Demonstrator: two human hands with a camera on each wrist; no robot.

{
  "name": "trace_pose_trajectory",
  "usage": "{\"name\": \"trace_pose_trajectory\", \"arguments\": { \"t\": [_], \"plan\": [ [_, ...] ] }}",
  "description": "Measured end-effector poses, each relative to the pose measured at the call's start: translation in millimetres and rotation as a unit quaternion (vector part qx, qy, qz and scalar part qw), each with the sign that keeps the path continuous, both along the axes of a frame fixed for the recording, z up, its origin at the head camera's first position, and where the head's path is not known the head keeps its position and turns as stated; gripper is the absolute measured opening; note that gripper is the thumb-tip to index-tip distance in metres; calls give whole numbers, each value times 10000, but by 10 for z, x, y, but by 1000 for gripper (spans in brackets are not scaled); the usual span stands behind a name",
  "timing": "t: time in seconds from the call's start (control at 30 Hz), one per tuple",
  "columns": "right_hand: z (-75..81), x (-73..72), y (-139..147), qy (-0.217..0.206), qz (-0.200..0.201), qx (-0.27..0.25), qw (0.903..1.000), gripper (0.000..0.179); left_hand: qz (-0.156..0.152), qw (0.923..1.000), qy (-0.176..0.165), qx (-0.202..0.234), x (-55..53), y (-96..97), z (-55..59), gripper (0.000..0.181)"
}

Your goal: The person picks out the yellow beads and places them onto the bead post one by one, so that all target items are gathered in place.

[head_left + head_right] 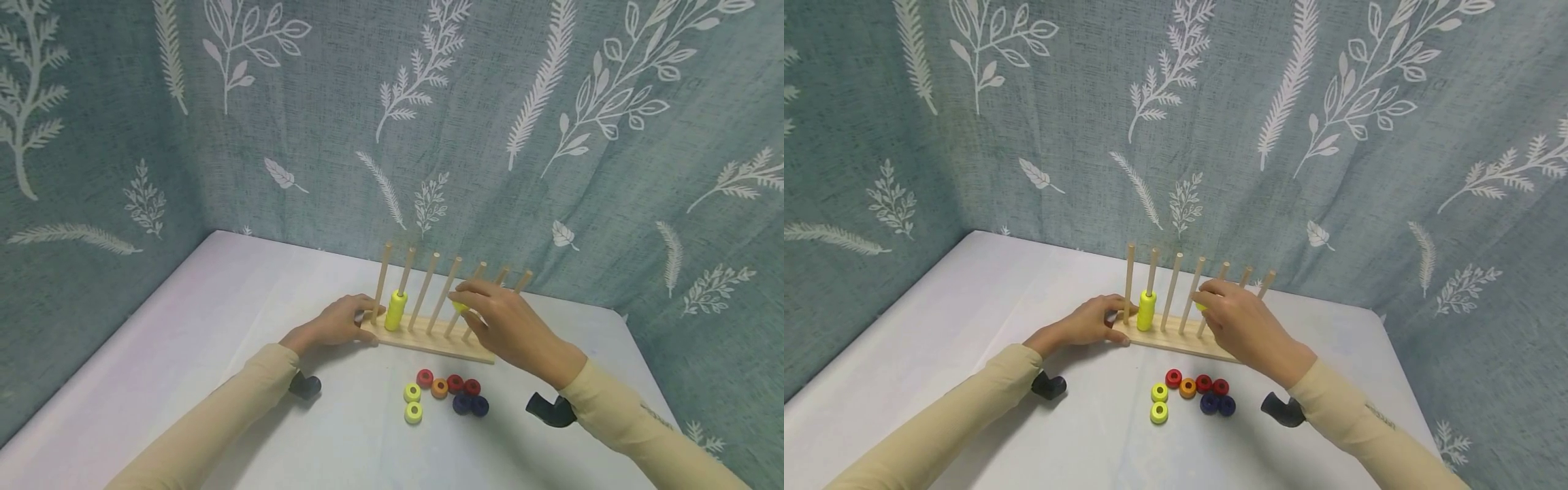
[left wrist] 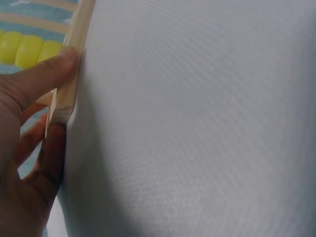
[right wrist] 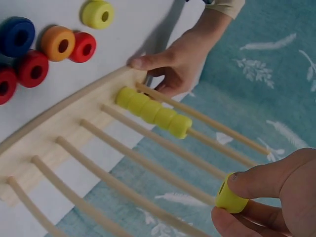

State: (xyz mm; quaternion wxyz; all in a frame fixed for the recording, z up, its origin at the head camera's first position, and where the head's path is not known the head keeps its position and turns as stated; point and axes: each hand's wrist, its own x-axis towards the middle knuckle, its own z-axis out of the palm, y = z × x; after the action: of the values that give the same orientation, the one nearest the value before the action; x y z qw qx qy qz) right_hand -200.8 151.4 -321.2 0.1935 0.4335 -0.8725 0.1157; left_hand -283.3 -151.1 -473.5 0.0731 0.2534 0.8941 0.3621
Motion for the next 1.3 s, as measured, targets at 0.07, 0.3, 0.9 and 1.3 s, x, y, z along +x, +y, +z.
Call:
{"name": "trace_pose_trajectory", "arguments": {
  "t": [0.07,0.3,0.9,1.3],
  "plan": [
    [24,-13,-34,41,52,1,10000,39,5,10000,20,-14,2,1,0,60],
    [105,-58,-171,200,278,13,9994,38,5,10000,22,-45,8,4,-4,61],
    [295,-219,-463,658,604,-163,9959,33,-52,9997,186,-146,-23,-9,-35,62],
    [392,-329,-621,972,613,-5,9934,34,6,9998,138,-166,-40,-5,-31,63]
  ]
}}
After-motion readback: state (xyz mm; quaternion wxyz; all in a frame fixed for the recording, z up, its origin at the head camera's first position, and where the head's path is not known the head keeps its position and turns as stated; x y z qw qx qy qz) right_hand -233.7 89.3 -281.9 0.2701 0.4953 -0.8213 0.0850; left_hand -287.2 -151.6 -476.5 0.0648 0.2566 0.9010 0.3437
